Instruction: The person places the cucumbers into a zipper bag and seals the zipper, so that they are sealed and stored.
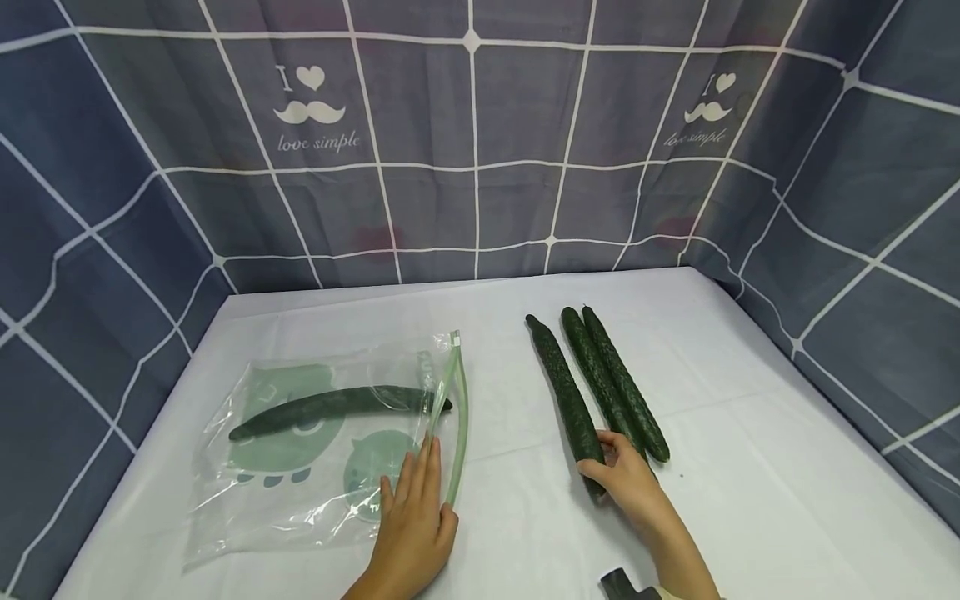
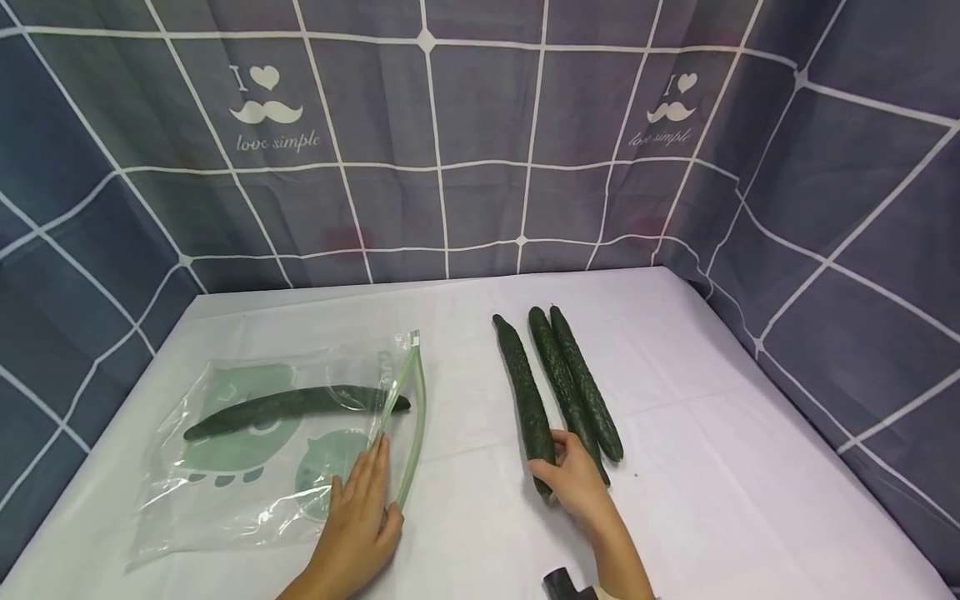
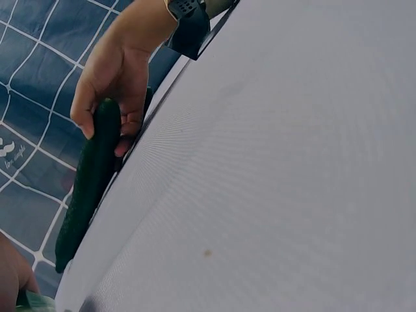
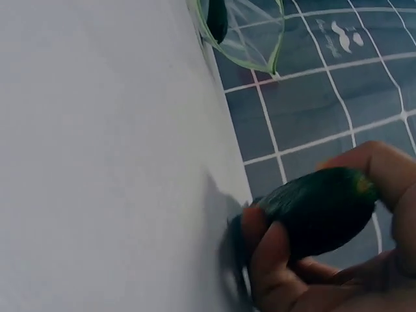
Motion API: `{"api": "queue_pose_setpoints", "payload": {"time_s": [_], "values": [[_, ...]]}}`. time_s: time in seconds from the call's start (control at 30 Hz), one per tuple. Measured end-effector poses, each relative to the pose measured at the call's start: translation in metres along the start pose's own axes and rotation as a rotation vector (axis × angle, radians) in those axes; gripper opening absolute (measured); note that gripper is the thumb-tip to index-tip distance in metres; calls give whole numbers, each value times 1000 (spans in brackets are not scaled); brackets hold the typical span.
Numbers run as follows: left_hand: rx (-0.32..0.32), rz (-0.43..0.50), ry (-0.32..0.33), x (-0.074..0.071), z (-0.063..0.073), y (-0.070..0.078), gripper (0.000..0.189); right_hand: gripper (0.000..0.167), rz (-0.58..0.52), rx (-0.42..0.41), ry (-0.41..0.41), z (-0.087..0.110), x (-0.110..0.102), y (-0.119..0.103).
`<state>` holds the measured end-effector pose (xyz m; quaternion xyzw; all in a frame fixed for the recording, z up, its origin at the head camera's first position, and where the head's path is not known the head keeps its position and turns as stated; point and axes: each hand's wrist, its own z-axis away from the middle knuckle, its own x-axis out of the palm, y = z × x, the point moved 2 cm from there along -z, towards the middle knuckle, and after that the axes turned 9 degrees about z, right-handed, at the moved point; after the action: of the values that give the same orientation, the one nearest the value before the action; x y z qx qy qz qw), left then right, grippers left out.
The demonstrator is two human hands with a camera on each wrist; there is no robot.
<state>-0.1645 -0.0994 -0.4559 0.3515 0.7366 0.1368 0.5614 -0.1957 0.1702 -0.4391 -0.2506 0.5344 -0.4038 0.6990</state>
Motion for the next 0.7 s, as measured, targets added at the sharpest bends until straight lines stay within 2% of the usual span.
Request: {"api": "queue_pose_setpoints", "payload": {"time_s": [0.17, 0.23, 0.3, 0.43, 0.6, 0.7], "values": [[7, -5, 28, 0, 1, -1, 76, 70, -426, -35, -151, -8, -6, 6], [5, -6, 26, 0, 1, -1, 76, 70, -501, -24, -183, -10, -8, 6], [7, -13, 29, 0, 1, -2, 77, 71, -506, -16, -189, -12, -7, 5], [13, -17, 30, -2, 0, -2, 78, 81, -396, 22, -108, -16, -4, 4], [36, -28, 36, -1, -1, 0, 79, 80, -286, 6, -36, -16, -8, 6], [61, -49, 58, -1, 0, 1, 80, 74, -237, -38, -18, -12, -14, 9]]}}
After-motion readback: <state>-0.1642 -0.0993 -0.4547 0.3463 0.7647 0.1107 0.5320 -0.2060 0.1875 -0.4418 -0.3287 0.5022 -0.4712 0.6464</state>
